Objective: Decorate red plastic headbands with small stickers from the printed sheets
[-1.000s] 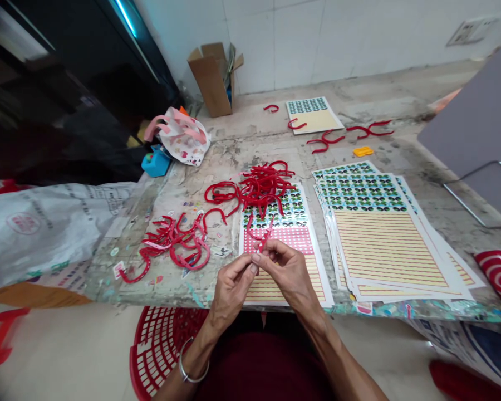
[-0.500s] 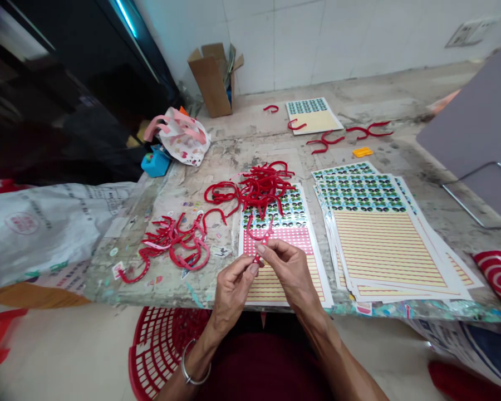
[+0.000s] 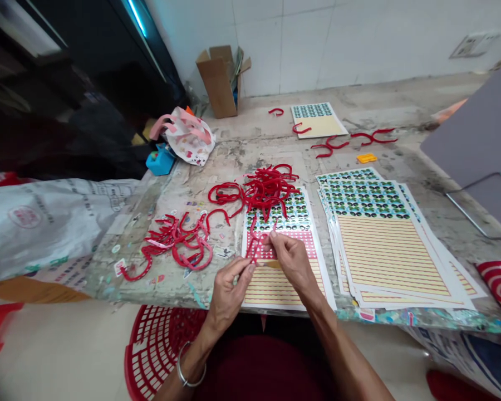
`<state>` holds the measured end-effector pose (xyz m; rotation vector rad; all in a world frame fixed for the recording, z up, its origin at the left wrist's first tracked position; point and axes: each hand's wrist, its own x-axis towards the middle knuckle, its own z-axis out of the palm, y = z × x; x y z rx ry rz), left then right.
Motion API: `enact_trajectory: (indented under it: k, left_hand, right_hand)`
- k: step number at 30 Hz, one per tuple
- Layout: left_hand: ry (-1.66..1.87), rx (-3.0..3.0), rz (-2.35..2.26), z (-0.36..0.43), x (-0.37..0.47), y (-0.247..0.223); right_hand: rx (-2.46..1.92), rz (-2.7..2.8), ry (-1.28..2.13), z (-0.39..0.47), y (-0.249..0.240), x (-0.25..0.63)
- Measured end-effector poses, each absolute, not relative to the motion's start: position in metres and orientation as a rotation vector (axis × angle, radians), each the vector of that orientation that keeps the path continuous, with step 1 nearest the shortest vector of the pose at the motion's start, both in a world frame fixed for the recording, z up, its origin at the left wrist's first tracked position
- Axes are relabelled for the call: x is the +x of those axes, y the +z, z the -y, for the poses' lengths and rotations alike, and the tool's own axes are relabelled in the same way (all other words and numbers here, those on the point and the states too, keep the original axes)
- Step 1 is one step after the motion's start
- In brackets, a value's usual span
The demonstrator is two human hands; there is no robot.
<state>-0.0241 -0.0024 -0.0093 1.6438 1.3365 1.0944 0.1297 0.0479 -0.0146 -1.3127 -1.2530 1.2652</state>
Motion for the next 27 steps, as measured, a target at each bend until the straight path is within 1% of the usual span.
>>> enact_trajectory:
  k: [3, 6, 9, 12, 14, 18, 20, 23, 25, 27]
  left_hand:
    - [1.040, 1.766, -1.582, -0.006, -0.053, -0.022]
    - [0.952, 1.879, -1.856, -0.015, -0.082, -0.034]
    - [0.883, 1.946, -2.061, -0.023, -0.096, -0.037]
    - [0.944, 1.997, -2.073, -0.030, -0.088, -0.032]
    - [0.944, 2.072, -1.929, -0.035, -0.073, -0.029]
    - [0.686, 2.310, -1.610, -0.055, -0.034, -0.034]
    - [0.623, 2.351, -1.550, -0.066, -0.018, -0.042]
    - [0.617, 2.356, -1.494, -0.076, -0.005, -0.048]
    - [0.631, 2.351, -1.463, -0.077, -0.005, -0.045]
    - [0.724, 2.255, -1.406, -0.074, -0.009, -0.036]
  right_hand:
    - [-1.388, 1.732, 0.871, -0.045, -0.027, 0.137]
    - [-1.401, 2.135, 0.608, -0.036, -0.043, 0.143]
    - [-1.465, 2.270, 0.452, -0.027, -0.056, 0.146]
    - [-1.513, 2.244, 0.351, -0.024, -0.063, 0.146]
    - [-1.513, 2.226, 0.328, -0.024, -0.066, 0.147]
    - [-1.514, 2.173, 0.341, -0.022, -0.066, 0.149]
    - [-1.539, 2.081, 0.447, -0.020, -0.063, 0.151]
    - [-1.582, 1.825, 0.701, -0.019, -0.055, 0.156]
    - [-1.578, 1.622, 0.794, -0.022, -0.049, 0.161]
    - [-1.540, 1.433, 0.843, -0.027, -0.045, 0.164]
